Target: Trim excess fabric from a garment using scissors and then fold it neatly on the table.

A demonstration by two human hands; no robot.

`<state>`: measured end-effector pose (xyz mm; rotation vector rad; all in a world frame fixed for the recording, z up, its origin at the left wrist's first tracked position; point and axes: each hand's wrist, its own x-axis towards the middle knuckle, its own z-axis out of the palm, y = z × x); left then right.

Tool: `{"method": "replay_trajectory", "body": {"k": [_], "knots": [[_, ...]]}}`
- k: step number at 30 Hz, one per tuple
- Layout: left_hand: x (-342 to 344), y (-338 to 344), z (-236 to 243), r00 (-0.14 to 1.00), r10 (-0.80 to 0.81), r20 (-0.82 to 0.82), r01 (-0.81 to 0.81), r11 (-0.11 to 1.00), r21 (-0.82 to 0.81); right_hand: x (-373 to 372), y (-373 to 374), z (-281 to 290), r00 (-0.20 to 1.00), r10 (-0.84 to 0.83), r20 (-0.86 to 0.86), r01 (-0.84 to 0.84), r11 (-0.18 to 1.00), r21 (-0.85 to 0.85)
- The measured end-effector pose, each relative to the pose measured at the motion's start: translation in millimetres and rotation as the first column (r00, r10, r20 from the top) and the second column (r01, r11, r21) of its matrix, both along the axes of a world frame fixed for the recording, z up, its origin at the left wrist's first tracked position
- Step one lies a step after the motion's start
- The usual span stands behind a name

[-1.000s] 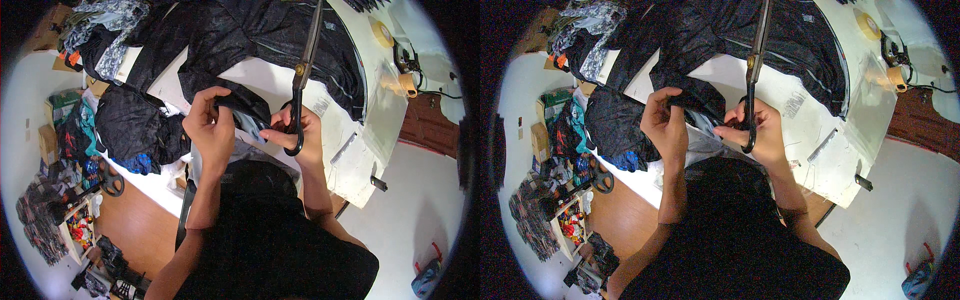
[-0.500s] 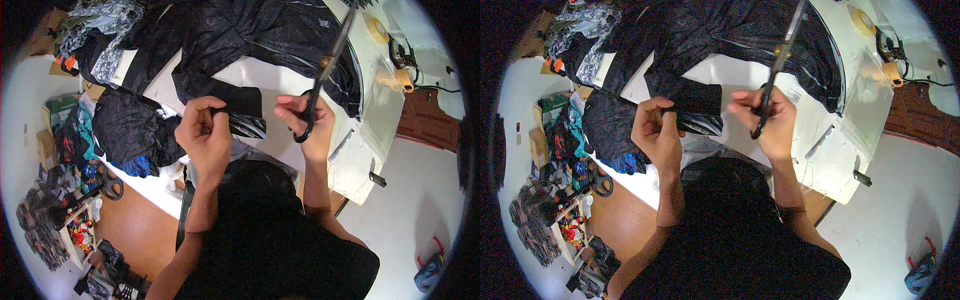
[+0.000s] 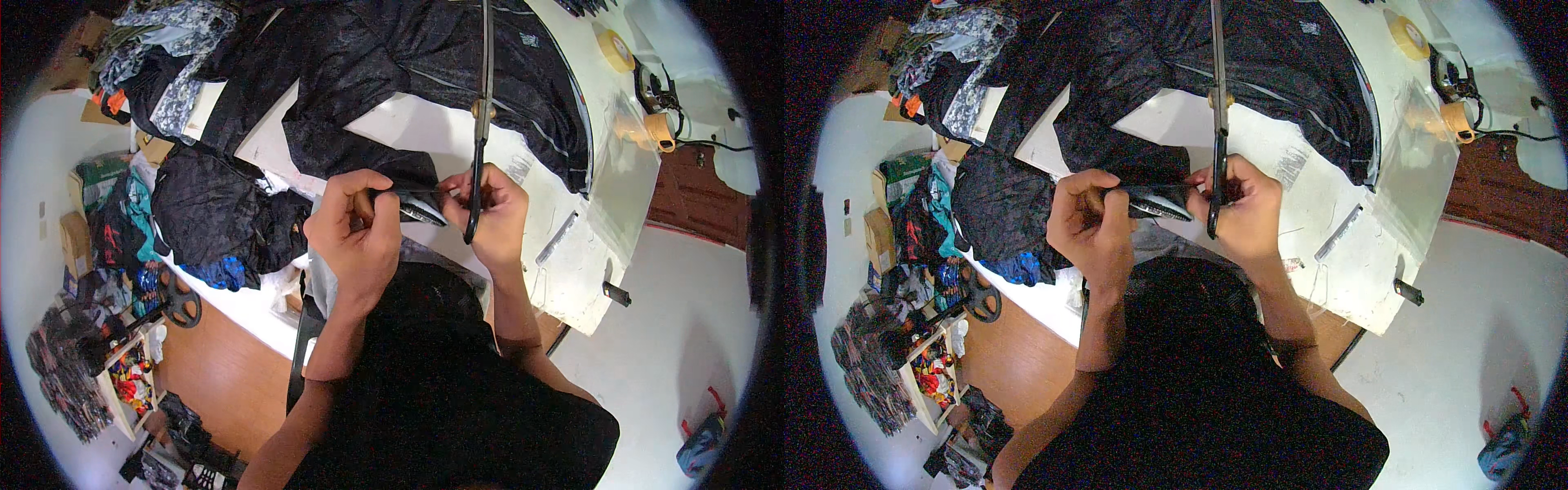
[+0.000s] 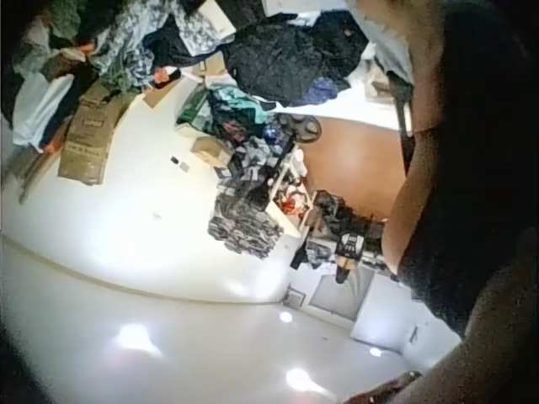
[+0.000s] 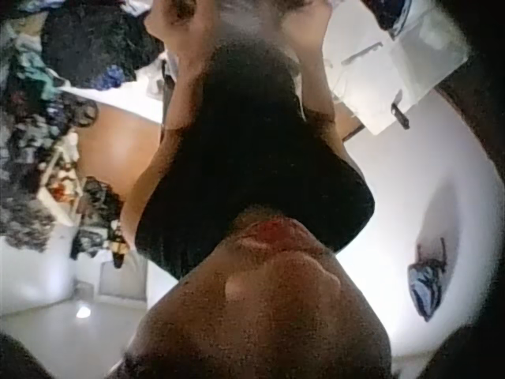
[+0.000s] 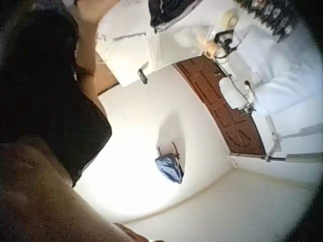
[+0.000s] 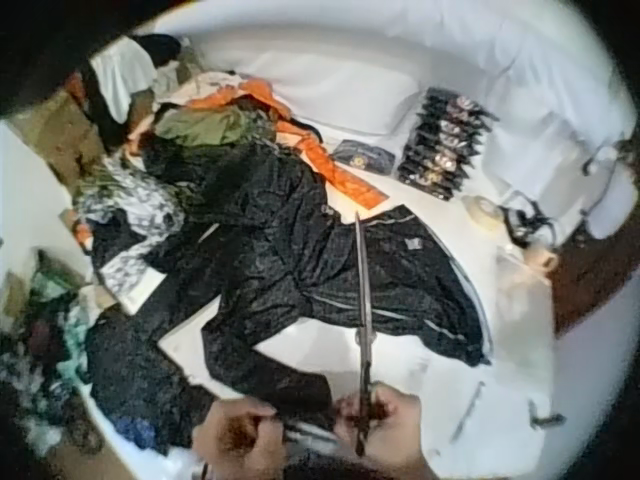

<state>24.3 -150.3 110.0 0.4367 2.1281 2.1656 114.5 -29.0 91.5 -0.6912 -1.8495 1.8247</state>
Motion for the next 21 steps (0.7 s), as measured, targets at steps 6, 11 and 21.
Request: {"method": "replay_trajectory", "body": {"k": [6, 11, 21], "knots": [[2.3, -5.8, 0.0, 0.957, -0.042, -0.288, -0.021, 0.977, -0.212, 1.8, 9.3, 13.9, 0.972, -0.231, 0.042, 0.223, 0.964, 0.142], [1.8, -3.7, 2.7, 0.939, -0.172, -0.298, 0.077, 0.949, -0.306, 0.6, 14.6, 27.1, 0.959, -0.283, 0.013, 0.277, 0.945, 0.177], [-22.4, -30.2, -27.0, 0.519, -0.854, 0.022, 0.757, 0.448, -0.476, 1.2, 43.9, 8.2, 0.929, -0.365, -0.062, 0.370, 0.922, 0.116]]}}
